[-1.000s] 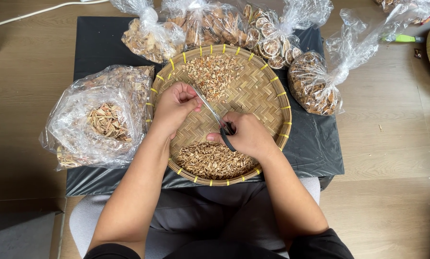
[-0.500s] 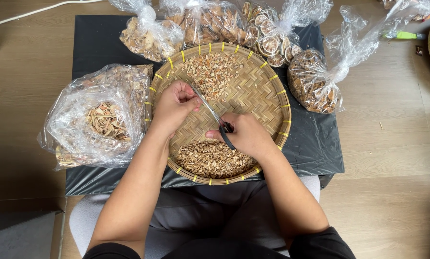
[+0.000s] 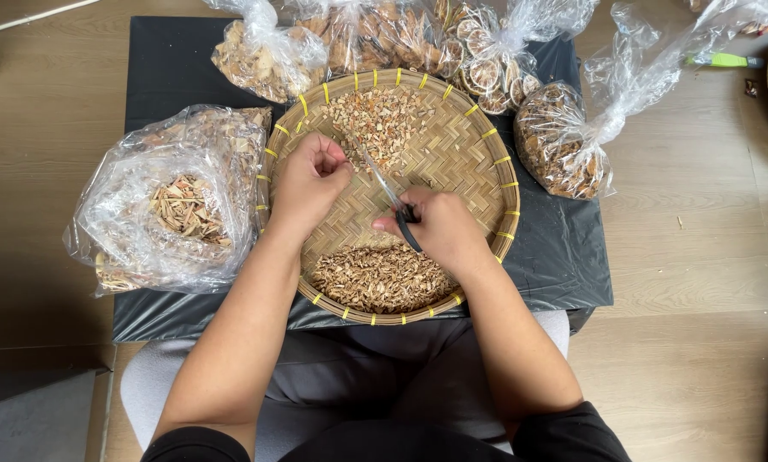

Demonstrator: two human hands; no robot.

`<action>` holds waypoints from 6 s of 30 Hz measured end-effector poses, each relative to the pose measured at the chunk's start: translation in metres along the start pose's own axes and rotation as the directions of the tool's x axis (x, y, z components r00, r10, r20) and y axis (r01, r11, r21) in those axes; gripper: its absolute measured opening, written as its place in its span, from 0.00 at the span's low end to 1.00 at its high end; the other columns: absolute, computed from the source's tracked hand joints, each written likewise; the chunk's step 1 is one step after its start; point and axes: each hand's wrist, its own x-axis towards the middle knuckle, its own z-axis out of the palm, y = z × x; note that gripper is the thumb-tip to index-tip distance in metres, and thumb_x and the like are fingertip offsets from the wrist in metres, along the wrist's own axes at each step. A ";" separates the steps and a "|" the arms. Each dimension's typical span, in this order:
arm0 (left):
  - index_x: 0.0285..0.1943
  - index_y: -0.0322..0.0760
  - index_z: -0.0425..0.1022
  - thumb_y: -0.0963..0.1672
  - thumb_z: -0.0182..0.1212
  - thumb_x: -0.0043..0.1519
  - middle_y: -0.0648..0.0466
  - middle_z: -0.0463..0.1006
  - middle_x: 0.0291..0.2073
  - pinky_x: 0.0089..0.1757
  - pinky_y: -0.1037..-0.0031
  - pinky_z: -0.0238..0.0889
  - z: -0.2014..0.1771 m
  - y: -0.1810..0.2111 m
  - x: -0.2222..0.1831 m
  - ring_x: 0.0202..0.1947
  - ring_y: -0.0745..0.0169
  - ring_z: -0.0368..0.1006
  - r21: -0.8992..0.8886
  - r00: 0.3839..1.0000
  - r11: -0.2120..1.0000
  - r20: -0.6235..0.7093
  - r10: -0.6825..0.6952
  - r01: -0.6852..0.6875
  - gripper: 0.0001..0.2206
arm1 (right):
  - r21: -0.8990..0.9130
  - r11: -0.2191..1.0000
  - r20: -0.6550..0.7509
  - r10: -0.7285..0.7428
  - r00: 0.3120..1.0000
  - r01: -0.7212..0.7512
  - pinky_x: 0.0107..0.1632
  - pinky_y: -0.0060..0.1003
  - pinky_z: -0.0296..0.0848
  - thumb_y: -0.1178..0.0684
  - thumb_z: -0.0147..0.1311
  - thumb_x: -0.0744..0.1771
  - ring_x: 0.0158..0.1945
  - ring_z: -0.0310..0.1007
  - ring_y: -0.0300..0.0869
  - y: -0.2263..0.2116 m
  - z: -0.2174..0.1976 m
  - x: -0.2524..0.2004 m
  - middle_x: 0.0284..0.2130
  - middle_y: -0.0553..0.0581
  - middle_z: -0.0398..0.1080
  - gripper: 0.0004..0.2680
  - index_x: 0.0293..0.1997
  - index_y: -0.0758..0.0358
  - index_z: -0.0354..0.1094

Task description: Cutting dried herbal or food items into smaller pieces using scissors over a woven basket.

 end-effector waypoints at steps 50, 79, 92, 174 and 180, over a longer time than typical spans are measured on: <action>0.40 0.39 0.84 0.39 0.66 0.53 0.51 0.80 0.41 0.59 0.63 0.52 0.069 0.070 0.142 0.52 0.53 0.63 0.741 0.652 -0.064 0.625 0.429 -0.668 0.08 | 0.214 0.971 -0.389 -0.014 0.921 0.105 0.21 0.26 0.57 0.51 0.66 0.63 0.15 0.65 0.33 0.039 -0.028 0.000 0.13 0.48 0.65 0.13 0.47 0.67 0.71; 0.58 0.32 0.76 0.46 0.64 0.63 0.49 0.78 0.51 0.44 0.60 0.67 -0.088 0.192 -0.093 0.46 0.46 0.75 0.755 0.901 0.519 0.222 0.372 -0.400 0.17 | 0.032 0.999 -0.347 -0.026 0.937 0.040 0.22 0.29 0.54 0.51 0.70 0.61 0.16 0.58 0.34 0.036 -0.013 0.003 0.14 0.45 0.61 0.20 0.53 0.63 0.62; 0.58 0.39 0.79 0.40 0.63 0.63 0.47 0.82 0.42 0.50 0.54 0.69 -0.147 0.091 -0.126 0.47 0.44 0.79 0.879 0.981 0.476 -0.071 0.183 -0.025 0.14 | -0.137 0.984 -0.194 0.084 0.978 -0.111 0.48 0.47 0.68 0.39 0.68 0.59 0.42 0.75 0.52 0.040 -0.007 0.009 0.28 0.53 0.74 0.22 0.52 0.52 0.63; 0.42 0.31 0.79 0.36 0.68 0.57 0.50 0.83 0.29 0.40 0.79 0.72 0.006 0.019 0.009 0.31 0.70 0.79 -0.166 0.963 0.982 0.239 0.127 -0.088 0.07 | 0.110 0.993 -0.037 -0.048 0.998 0.052 0.34 0.35 0.66 0.44 0.68 0.60 0.24 0.72 0.45 0.021 -0.005 -0.010 0.19 0.55 0.71 0.18 0.48 0.63 0.67; 0.41 0.30 0.80 0.35 0.68 0.55 0.49 0.82 0.28 0.37 0.80 0.73 0.008 0.019 0.009 0.29 0.68 0.80 -0.108 0.972 0.993 0.227 0.063 -0.039 0.07 | 0.120 0.990 0.008 -0.074 0.997 0.072 0.28 0.30 0.63 0.46 0.66 0.63 0.18 0.70 0.42 0.023 -0.005 -0.010 0.15 0.55 0.70 0.15 0.46 0.65 0.70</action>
